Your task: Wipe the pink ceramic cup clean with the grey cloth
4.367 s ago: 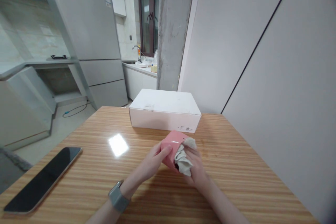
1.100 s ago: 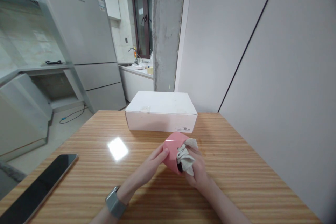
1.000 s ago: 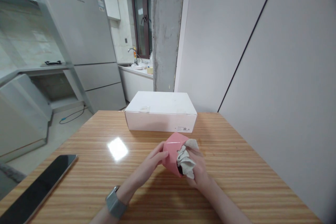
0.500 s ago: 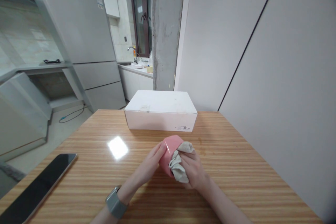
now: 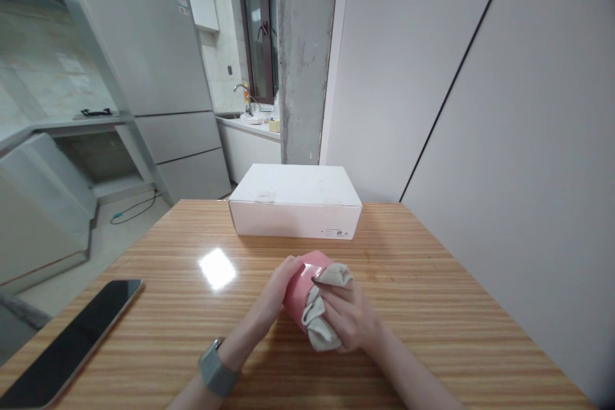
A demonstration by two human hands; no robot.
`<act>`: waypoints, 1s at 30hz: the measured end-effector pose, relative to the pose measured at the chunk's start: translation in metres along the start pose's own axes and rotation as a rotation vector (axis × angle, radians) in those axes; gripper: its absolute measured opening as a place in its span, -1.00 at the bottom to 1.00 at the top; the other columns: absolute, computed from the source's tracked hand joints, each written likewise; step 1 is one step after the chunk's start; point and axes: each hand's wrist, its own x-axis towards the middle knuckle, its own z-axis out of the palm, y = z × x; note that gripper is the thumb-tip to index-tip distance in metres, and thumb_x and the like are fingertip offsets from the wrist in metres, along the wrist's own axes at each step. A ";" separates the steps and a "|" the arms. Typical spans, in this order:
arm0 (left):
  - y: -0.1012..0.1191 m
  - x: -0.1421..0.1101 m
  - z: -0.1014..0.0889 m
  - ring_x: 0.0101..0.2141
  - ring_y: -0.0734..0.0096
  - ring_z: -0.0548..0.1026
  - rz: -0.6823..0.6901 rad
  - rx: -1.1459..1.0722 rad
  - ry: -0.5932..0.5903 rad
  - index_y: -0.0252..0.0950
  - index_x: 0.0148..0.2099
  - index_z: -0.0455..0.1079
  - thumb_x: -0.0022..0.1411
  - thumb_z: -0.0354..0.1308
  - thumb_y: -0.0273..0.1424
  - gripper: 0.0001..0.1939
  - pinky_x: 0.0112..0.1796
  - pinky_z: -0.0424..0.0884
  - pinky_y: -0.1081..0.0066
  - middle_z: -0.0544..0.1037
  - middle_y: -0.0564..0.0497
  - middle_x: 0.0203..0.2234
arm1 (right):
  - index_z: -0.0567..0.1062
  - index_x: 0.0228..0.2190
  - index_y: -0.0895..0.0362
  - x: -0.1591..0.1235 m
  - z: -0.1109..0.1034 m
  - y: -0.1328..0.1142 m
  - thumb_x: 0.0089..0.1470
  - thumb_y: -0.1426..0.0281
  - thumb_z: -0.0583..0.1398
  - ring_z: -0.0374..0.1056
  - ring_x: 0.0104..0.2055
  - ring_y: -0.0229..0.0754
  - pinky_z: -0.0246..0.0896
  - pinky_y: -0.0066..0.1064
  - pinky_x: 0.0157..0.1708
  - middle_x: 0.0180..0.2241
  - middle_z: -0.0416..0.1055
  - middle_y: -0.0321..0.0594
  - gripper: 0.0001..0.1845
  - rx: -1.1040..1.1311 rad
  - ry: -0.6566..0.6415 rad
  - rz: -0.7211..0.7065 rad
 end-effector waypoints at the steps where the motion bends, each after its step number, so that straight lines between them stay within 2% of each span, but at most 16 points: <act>1: 0.002 -0.001 0.000 -0.12 0.16 0.40 -0.005 0.021 0.026 -0.31 -0.30 0.46 0.07 0.17 -0.09 -0.64 0.00 0.23 0.24 0.54 -0.06 -0.27 | 0.45 -0.28 0.28 0.000 0.001 -0.002 0.11 0.39 -0.04 0.43 -0.22 0.01 0.29 -0.18 -0.16 -0.38 0.50 0.04 -0.68 -0.009 -0.001 -0.030; 4: 0.008 -0.005 0.003 -0.17 0.18 0.41 0.011 0.075 0.032 -0.33 -0.35 0.47 0.08 0.17 -0.11 -0.66 0.00 0.24 0.24 0.56 -0.04 -0.31 | 0.44 -0.27 0.26 -0.002 0.003 -0.004 0.10 0.38 -0.04 0.43 -0.25 0.02 0.29 -0.16 -0.18 -0.38 0.50 0.03 -0.68 0.002 -0.024 0.011; 8: 0.012 -0.009 0.008 -0.12 0.21 0.43 0.088 0.073 -0.084 -0.32 -0.21 0.48 0.20 0.05 -0.07 -0.59 0.05 0.21 0.24 0.57 -0.04 -0.22 | 0.40 -0.29 0.16 -0.003 0.000 -0.001 0.11 0.35 -0.07 0.39 -0.39 -0.04 0.29 -0.17 -0.28 -0.46 0.46 -0.09 -0.70 0.074 0.005 0.184; 10: 0.013 -0.012 0.009 0.02 0.20 0.37 0.079 0.010 -0.148 -0.31 -0.06 0.44 0.23 0.03 -0.07 -0.55 0.12 0.13 0.26 0.52 -0.07 -0.05 | 0.39 -0.32 0.13 -0.002 -0.001 0.002 0.12 0.35 -0.09 0.36 -0.40 -0.06 0.29 -0.18 -0.31 -0.46 0.43 -0.11 -0.71 0.131 0.061 0.269; 13: 0.013 -0.016 0.011 0.18 0.24 0.20 0.042 -0.109 -0.279 -0.24 0.13 0.32 0.26 0.04 -0.14 -0.54 0.18 0.04 0.29 0.33 -0.06 0.16 | 0.38 -0.33 0.09 -0.001 -0.002 0.006 0.14 0.39 -0.09 0.36 -0.36 -0.07 0.27 -0.19 -0.31 -0.42 0.40 -0.13 -0.75 0.196 0.191 0.384; 16: 0.009 -0.016 0.011 0.18 0.25 0.21 0.023 -0.184 -0.377 -0.19 0.17 0.25 0.24 0.09 -0.24 -0.54 0.14 0.11 0.28 0.32 -0.05 0.16 | 0.36 -0.33 0.06 0.000 -0.003 0.008 0.13 0.42 -0.06 0.35 -0.36 -0.08 0.27 -0.20 -0.29 -0.43 0.38 -0.17 -0.79 0.182 0.309 0.439; 19: 0.000 -0.010 0.008 -0.04 0.20 0.43 -0.068 -0.212 -0.304 -0.25 0.05 0.35 0.18 0.13 -0.21 -0.58 -0.05 0.32 0.25 0.50 -0.08 -0.05 | 0.35 -0.40 0.06 0.000 -0.002 0.007 0.12 0.43 -0.06 0.34 -0.41 -0.10 0.26 -0.22 -0.32 -0.49 0.35 -0.20 -0.79 0.192 0.260 0.434; 22: -0.006 -0.002 0.004 -0.20 0.19 0.48 -0.131 -0.170 -0.085 -0.33 -0.11 0.44 0.16 0.07 -0.04 -0.53 -0.13 0.34 0.24 0.57 -0.09 -0.24 | 0.38 -0.35 0.12 0.001 0.001 0.003 0.10 0.39 -0.06 0.36 -0.37 -0.07 0.28 -0.19 -0.26 -0.45 0.41 -0.12 -0.77 0.172 0.074 0.269; 24: -0.005 0.001 0.002 -0.20 0.20 0.46 -0.071 -0.063 0.014 -0.34 -0.21 0.47 0.12 0.11 -0.04 -0.55 -0.08 0.29 0.26 0.57 -0.07 -0.29 | 0.40 -0.27 0.19 0.002 0.003 -0.001 0.10 0.37 -0.06 0.38 -0.31 -0.04 0.28 -0.18 -0.19 -0.40 0.45 -0.05 -0.72 0.115 -0.021 0.131; 27: 0.002 0.000 0.000 -0.25 0.24 0.43 0.059 0.141 0.005 -0.33 -0.34 0.48 0.13 0.13 -0.11 -0.64 -0.11 0.28 0.31 0.57 -0.02 -0.37 | 0.41 -0.26 0.23 0.002 0.006 -0.005 0.11 0.37 -0.06 0.38 -0.29 -0.02 0.28 -0.18 -0.20 -0.41 0.46 -0.01 -0.69 0.093 -0.056 0.091; 30: 0.010 -0.005 0.004 -0.28 0.26 0.43 0.121 0.224 -0.053 -0.33 -0.32 0.48 0.20 0.05 -0.12 -0.63 -0.16 0.30 0.34 0.56 -0.01 -0.38 | 0.40 -0.31 0.18 0.002 0.005 -0.005 0.11 0.35 -0.07 0.35 -0.37 -0.04 0.28 -0.18 -0.30 -0.45 0.44 -0.07 -0.71 0.142 -0.014 0.207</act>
